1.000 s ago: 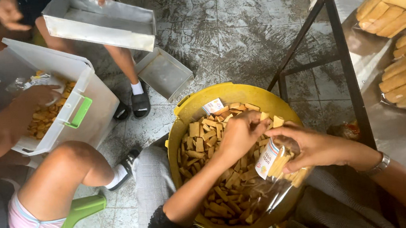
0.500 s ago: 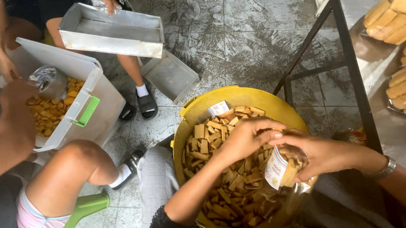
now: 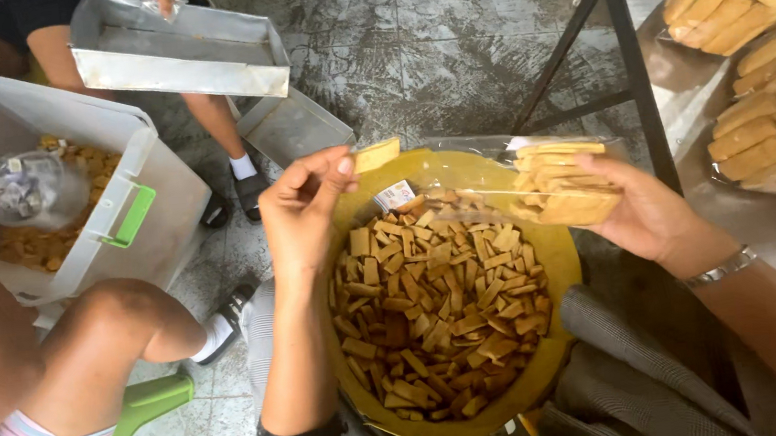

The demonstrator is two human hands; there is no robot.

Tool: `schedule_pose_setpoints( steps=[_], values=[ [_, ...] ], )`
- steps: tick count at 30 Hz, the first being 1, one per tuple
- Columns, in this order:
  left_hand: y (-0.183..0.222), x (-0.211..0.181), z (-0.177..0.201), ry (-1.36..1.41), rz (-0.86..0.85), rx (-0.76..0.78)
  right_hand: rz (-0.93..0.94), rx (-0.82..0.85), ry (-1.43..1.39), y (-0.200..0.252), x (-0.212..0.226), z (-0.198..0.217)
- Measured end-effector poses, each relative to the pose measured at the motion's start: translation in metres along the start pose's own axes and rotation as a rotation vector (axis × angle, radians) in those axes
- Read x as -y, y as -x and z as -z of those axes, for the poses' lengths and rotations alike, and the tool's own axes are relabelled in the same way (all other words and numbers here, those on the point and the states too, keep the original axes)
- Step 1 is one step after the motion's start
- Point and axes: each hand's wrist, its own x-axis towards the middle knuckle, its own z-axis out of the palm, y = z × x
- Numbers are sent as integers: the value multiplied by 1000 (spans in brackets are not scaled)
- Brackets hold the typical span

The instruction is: The person picks up bread sticks from a yellow bucket by hand and places them into clear plastic bags, eventually applying a label to the bags.

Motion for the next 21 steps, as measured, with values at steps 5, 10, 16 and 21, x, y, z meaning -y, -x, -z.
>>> schedule_pose_setpoints(
  steps=[5,10,16,21],
  values=[
    [13,-9,-11,-89,178,300,-14,-60,-65,4,1,-10],
    [35,6,-56,380,449,619,-3,36,115,9,-3,-23],
    [58,41,-83,543,587,684,-135,194,328,18,-15,-28],
    [74,58,-94,184,142,573,-157,260,227,19,-15,-22]
  ],
)
